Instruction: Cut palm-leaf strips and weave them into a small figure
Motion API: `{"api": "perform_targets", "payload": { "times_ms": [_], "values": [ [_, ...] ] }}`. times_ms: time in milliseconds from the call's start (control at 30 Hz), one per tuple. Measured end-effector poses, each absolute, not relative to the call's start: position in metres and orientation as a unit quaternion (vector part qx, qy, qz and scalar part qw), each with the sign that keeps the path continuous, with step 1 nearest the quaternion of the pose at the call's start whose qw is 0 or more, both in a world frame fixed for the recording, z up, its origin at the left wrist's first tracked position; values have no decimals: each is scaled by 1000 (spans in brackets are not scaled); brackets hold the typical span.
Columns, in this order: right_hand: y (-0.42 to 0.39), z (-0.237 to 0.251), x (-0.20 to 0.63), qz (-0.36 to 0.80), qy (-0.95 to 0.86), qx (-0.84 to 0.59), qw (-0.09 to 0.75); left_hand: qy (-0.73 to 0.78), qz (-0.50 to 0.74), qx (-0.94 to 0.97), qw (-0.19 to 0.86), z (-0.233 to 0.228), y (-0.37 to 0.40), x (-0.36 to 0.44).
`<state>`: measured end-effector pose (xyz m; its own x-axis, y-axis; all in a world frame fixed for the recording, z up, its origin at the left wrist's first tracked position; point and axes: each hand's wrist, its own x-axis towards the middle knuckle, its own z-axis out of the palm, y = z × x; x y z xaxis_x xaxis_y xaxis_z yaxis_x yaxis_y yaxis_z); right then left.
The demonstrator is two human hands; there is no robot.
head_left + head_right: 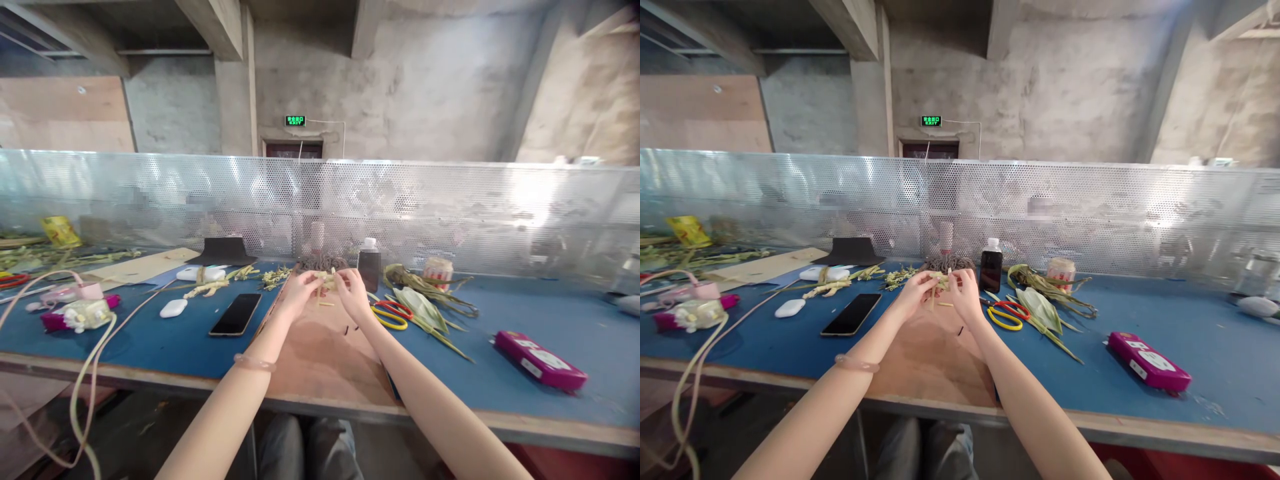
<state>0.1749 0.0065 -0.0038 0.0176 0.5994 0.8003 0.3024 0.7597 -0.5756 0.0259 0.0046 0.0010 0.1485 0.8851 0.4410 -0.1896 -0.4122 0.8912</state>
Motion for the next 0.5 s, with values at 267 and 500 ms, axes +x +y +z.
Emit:
{"api": "perform_targets", "payload": {
  "times_ms": [267, 500],
  "values": [
    [12, -6, 177, 127, -674, -331, 648, 281, 589, 588, 478, -2, 6, 26],
    [10, -5, 176, 114, -692, -324, 635, 283, 586, 593, 473, -3, 8, 24]
  ]
}}
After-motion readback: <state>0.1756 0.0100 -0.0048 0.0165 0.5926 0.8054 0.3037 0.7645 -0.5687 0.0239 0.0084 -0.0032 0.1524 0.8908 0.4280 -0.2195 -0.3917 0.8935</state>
